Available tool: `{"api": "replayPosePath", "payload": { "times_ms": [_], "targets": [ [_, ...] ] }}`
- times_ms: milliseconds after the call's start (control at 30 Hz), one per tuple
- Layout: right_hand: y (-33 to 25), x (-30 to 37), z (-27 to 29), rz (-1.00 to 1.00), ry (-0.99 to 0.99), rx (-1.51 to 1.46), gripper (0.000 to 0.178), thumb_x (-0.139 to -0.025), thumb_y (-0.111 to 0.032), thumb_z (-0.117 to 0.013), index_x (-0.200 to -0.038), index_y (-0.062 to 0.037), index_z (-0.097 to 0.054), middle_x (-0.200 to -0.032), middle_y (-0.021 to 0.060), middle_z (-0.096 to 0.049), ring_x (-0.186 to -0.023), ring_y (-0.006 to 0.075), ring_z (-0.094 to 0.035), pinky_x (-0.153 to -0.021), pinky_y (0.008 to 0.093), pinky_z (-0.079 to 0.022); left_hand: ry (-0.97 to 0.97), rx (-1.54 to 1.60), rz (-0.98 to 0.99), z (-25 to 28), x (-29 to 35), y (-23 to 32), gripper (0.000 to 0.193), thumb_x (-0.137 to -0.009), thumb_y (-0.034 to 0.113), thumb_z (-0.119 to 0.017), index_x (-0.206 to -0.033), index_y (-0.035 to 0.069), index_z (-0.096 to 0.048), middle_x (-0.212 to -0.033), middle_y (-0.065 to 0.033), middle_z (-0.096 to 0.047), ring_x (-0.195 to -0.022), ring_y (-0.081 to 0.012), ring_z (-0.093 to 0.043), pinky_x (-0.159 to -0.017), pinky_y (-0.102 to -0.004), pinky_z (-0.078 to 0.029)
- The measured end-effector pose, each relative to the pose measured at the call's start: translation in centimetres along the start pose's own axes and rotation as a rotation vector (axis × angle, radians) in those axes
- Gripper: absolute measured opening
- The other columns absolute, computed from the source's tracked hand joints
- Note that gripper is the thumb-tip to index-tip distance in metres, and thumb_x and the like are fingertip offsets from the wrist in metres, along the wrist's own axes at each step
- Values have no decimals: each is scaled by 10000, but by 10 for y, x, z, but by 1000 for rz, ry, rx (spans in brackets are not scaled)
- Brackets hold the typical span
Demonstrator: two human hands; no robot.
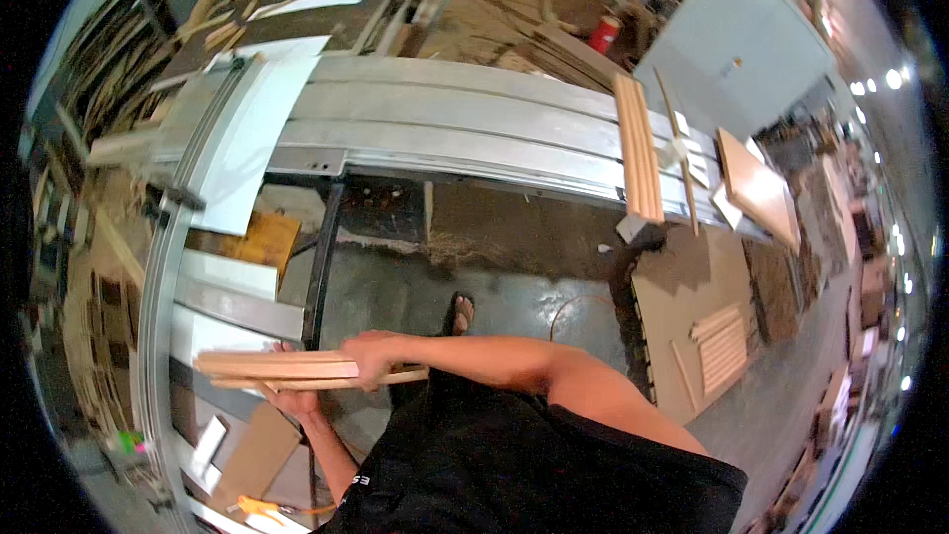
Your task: The person uses a table saw to cut long wooden dowels into shorter segments. They feed the dowels through the machine one by one, collect the cut pieces, and stack them on the table. The person also retrieves a new bundle of dowels from the floor to continue the process.
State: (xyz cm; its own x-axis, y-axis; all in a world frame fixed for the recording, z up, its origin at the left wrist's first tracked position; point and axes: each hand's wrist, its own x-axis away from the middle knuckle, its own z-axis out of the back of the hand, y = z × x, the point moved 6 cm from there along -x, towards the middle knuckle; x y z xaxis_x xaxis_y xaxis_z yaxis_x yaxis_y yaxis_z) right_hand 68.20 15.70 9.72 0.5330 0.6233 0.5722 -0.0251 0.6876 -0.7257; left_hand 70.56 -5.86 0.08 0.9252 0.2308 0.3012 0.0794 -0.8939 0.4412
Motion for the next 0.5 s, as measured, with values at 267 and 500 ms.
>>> {"api": "replayPosePath", "payload": {
  "times_ms": [267,500],
  "targets": [
    [41,130,61,1,370,62,787,-652,-151,-745,-1366,-35,-436,-1008,241,-664,-940,427,-660,-755,505,-535,-121,-37,106,-127,-14,-79,505,-962,418,-615,-1260,27,-502,-1186,-106,-600,-1027,-258,-586,-964,-429,-494],
    [114,215,124,-63,818,-59,937,-732,-184,-720,-1532,-100,-240,-1190,252,-599,-980,445,-649,-821,510,-545,-150,-471,147,-324,-40,-208,505,-943,322,-613,-1313,11,-466,-1127,-142,-625,-991,-274,-606,-851,-409,-545]
  ]
}}
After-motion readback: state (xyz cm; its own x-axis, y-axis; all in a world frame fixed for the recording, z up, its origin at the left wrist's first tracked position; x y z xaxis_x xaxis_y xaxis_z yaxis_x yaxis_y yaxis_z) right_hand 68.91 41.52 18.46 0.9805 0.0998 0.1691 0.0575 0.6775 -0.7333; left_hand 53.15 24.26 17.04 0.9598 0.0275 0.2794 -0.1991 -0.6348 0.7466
